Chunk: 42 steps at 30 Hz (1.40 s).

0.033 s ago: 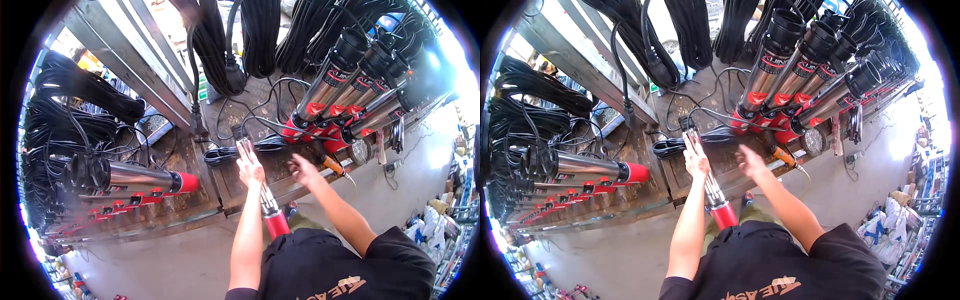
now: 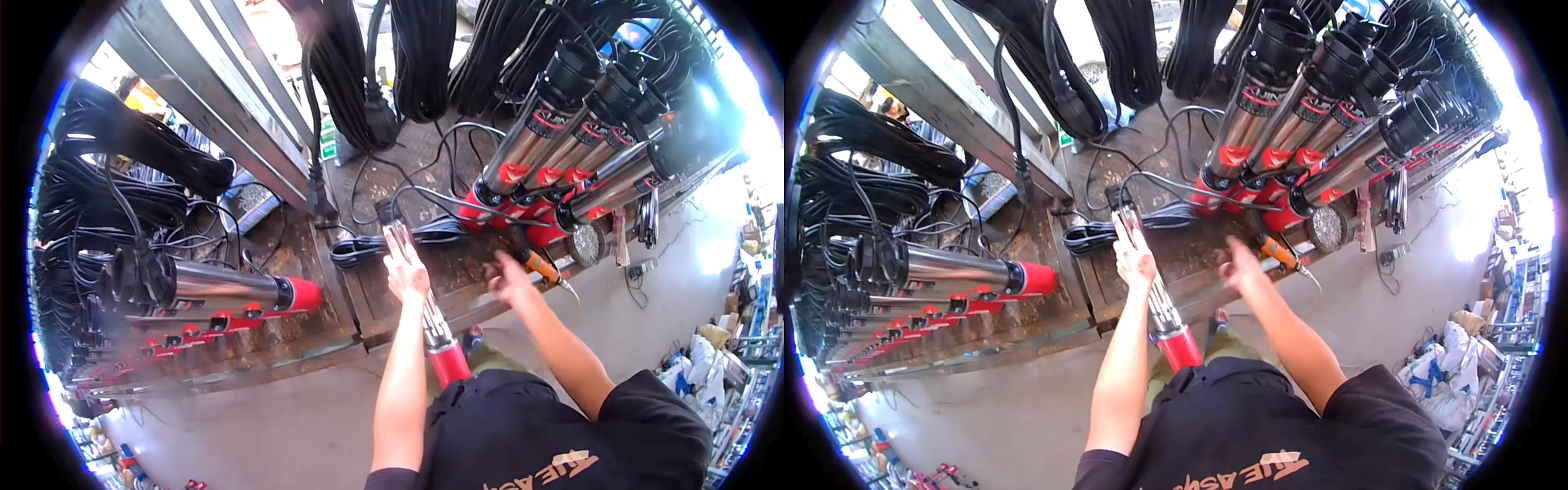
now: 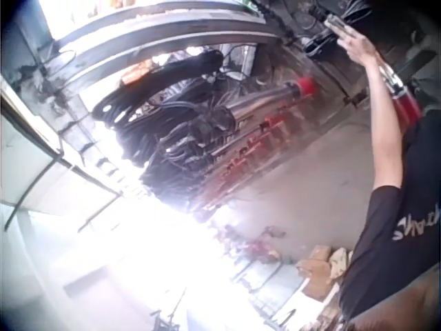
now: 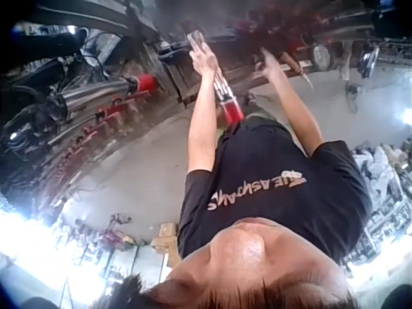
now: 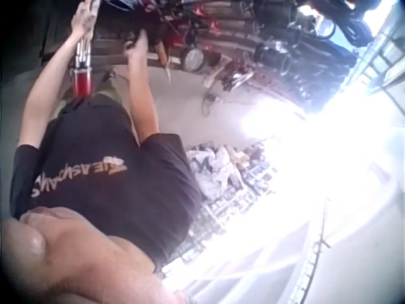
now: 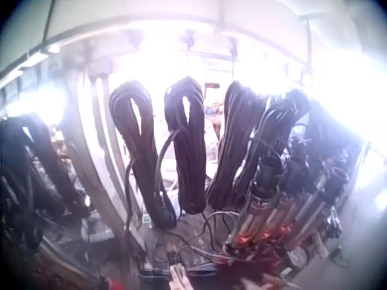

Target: The person assembles industrial pumps at a workbench by picking up a metal component, inserting it into the pump housing, and using a power screwdriver to secure it with a screw.

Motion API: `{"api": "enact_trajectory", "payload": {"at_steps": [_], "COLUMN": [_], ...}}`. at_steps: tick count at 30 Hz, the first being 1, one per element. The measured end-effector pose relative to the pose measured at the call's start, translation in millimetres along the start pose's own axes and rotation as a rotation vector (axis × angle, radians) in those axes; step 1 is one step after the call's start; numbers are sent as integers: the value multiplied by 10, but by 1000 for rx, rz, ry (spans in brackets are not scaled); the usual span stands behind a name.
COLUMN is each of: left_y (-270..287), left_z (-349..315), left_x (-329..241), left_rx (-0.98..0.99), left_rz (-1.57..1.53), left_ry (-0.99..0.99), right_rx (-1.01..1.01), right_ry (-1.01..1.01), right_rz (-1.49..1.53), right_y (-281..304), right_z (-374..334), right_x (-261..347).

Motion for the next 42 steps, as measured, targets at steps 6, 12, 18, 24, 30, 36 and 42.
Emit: {"api": "enact_trajectory", "payload": {"at_steps": [6,12,18,24,30,36,42], "left_y": [-22,-8,-20,-66,-30,2,12], "left_z": [3,-10,-26,6,6,7,13], "left_x": [33,-21,-41,3,-31,-61,-31], "left_rx": [-31,-6,-6,5,0,-14,22], "left_rz": [-45,-18,28,50,-30,10,-16], "left_ry": [-25,-33,-9,-28,11,-36,25], "right_rx": [6,-273,-548,40,635,421,554], "right_ry": [-261,-144,195,84,-184,704,1450], "right_rz": [540,442,425,578,891,684,400], "right_y": [1091,1035,953,780,-233,-735,-1563], "right_z": [308,470,539,-313,-1252,-1980,-2215], "right_x": [631,588,511,67,95,-87,84]}}
Point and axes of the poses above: each hand's wrist, its own z-axis towards the middle knuckle, its own y-axis out of the back of the hand, x = y × z, the point moved 4 cm from there along z, towards the middle knuckle, and after that the axes turned 9 degrees about -x, right-handed, at the moved point
